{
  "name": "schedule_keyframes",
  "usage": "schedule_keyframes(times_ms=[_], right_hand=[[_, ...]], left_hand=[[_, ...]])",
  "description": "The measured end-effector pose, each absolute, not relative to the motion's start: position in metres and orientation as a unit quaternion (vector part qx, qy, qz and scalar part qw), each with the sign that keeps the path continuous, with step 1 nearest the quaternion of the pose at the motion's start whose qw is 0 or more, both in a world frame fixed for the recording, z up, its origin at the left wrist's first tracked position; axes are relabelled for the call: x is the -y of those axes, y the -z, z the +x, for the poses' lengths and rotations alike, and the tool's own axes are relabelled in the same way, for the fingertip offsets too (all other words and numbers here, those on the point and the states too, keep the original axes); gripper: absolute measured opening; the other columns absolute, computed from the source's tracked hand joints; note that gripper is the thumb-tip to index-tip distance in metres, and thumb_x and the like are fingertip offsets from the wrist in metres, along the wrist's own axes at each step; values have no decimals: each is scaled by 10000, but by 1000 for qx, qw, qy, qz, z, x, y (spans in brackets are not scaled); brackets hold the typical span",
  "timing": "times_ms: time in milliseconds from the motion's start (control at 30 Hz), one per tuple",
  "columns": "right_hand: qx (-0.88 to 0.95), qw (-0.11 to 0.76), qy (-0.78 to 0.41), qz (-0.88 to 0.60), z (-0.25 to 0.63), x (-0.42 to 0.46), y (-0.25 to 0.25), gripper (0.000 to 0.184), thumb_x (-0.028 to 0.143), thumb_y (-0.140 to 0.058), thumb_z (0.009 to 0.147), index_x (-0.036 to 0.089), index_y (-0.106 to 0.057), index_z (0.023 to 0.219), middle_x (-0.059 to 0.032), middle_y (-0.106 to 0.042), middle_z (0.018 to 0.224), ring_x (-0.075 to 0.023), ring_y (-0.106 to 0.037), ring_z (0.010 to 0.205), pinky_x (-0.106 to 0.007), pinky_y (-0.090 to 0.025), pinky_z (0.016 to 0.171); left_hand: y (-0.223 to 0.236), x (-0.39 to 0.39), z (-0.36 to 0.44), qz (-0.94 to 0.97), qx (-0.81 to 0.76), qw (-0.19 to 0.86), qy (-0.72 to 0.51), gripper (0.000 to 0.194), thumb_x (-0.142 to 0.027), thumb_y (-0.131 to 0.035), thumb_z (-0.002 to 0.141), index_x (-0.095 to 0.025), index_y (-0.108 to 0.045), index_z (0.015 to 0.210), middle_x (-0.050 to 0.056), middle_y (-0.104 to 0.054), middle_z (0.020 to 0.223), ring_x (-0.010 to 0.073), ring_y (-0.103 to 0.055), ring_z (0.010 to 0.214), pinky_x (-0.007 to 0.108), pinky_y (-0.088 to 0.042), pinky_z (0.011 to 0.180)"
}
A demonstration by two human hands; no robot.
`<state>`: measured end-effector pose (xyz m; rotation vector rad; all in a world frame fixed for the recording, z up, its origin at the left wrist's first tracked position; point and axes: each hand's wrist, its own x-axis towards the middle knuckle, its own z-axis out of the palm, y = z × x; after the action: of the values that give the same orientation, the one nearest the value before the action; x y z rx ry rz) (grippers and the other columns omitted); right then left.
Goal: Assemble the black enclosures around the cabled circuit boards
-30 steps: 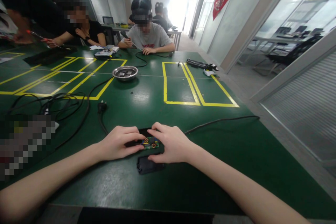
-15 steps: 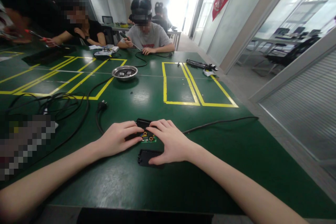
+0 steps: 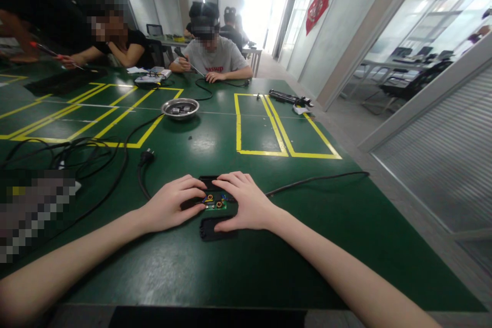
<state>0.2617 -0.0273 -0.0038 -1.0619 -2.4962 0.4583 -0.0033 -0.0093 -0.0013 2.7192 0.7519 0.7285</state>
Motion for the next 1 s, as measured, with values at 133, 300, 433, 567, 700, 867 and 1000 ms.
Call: schedule_keyframes(times_ms=[133,300,433,567,700,867,1000], right_hand=[[878,220,-139,-401,257,27,8,890,559,-893,701,204,-581,1455,-169,-630,1421,-366,-537,1290,-556,-430,1075],[868,235,-114,-423,250,27,12,796,594,-878,715,186,-653,1360,-166,-662,1378,-358,-564,1244,-538,-436,1040],[857,249,-104,-439,245,29,12,749,594,-872,716,201,-681,1324,-156,-680,1355,-361,-569,1233,-534,-440,1024],[844,265,-95,-457,244,32,13,694,549,-868,727,188,-693,1294,-152,-689,1345,-362,-575,1235,-540,-436,1031],[838,264,-95,-468,244,36,13,585,472,-845,746,205,-713,1250,-145,-690,1345,-359,-584,1227,-542,-439,1032],[838,262,-105,-467,241,37,11,583,466,-834,754,199,-709,1256,-150,-677,1347,-356,-583,1238,-542,-442,1046],[843,261,-116,-457,244,38,10,598,426,-790,796,215,-664,1342,-164,-631,1416,-361,-572,1279,-550,-442,1060]], left_hand=[[6,2,-6,935,-231,100,-248,185,-295,-623,1031,-169,-758,1028,103,-763,1176,224,-690,1007,362,-596,867],[10,-11,-9,945,-208,95,-236,216,-314,-613,1049,-187,-777,1111,85,-788,1193,214,-688,1001,339,-599,851],[10,-14,-11,945,-205,90,-238,226,-321,-613,1050,-187,-780,1123,87,-794,1191,210,-684,964,341,-607,829],[9,-12,-12,945,-201,91,-241,222,-320,-620,1045,-179,-769,1129,94,-784,1223,219,-688,1000,366,-617,859],[7,-10,-14,946,-205,81,-239,200,-304,-612,1044,-174,-763,1064,112,-769,1252,234,-697,1040,397,-615,887],[4,-8,-17,949,-207,74,-224,173,-281,-616,1037,-186,-753,1084,110,-761,1274,242,-699,1055,394,-606,875],[3,-8,-18,948,-207,84,-226,189,-290,-603,1043,-195,-756,1100,109,-772,1244,237,-701,1054,392,-606,890]])
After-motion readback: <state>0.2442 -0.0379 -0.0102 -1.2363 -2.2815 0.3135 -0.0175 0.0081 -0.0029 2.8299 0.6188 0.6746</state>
